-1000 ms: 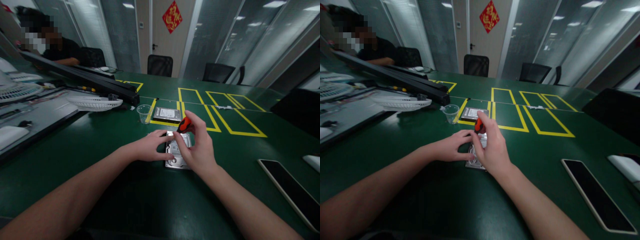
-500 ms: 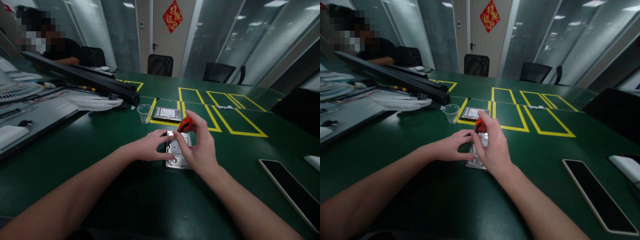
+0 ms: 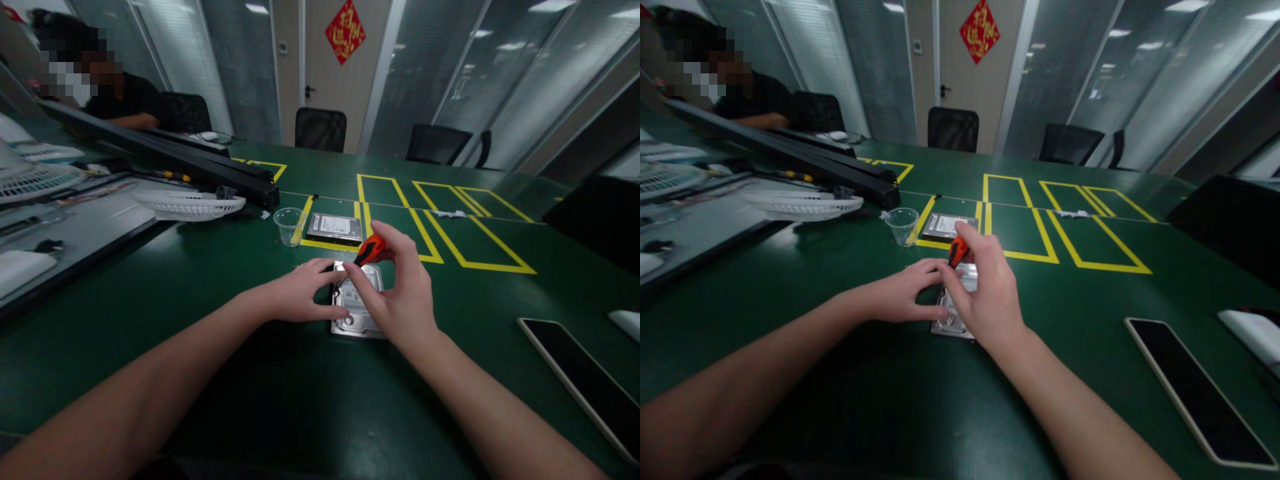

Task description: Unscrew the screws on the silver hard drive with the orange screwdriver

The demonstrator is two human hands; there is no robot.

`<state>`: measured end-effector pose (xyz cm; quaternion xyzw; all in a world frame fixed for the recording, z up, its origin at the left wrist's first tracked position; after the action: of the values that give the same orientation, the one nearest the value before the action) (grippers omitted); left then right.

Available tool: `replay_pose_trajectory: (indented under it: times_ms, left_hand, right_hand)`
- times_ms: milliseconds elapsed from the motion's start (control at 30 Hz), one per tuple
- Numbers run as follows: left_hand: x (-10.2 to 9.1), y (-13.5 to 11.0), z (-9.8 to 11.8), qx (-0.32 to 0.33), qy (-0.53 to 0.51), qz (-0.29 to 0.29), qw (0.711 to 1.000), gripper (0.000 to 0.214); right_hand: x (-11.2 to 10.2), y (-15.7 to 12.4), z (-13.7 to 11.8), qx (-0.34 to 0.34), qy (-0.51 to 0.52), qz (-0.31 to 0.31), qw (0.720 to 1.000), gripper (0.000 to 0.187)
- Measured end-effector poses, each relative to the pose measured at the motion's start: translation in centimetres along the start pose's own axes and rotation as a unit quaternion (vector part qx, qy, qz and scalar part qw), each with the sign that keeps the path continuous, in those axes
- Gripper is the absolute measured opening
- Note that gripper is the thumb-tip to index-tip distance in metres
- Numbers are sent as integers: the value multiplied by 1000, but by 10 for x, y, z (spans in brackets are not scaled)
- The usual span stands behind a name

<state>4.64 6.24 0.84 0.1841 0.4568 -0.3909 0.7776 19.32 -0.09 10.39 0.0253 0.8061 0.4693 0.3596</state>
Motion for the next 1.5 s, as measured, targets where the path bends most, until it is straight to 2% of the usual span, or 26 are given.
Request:
replay_pose_trajectory:
  times_ms: [133,333,633,1067,1333,1500]
  left_hand:
    - [-1,0,3,7,1,-4,1000,82]
    - [-1,0,0,8,1,4,1000,85]
    - [-1,1,1,18,0,7,1000,85]
    - [-1,0,3,16,6,5,1000,82]
    - [0,0,0,10,2,4,1000,86]
    - [-2,0,4,17,0,5,1000,83]
  right_hand:
    - [1,-1,0,2,2,-3,1000,67]
    - [6,-2,1,16,49,-35,998,73]
    - [2,0,0,3,8,-8,1000,69]
    - [6,-3,3,25,43,-33,998,72]
    - [0,0,-1,2,-13,-7,1000,63]
    - [2,-2,0,9,7,-13,1000,67]
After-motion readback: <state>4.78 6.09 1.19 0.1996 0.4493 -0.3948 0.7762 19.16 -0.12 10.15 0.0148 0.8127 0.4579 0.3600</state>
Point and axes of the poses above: each hand's wrist, its own y-axis towards the middle knuckle, its own x-axis out of the palm, z = x × y, the point moved 8 cm from there along y, towards the middle knuckle, and after that the axes turned 8 degrees about -z, right-handed, at the moved point
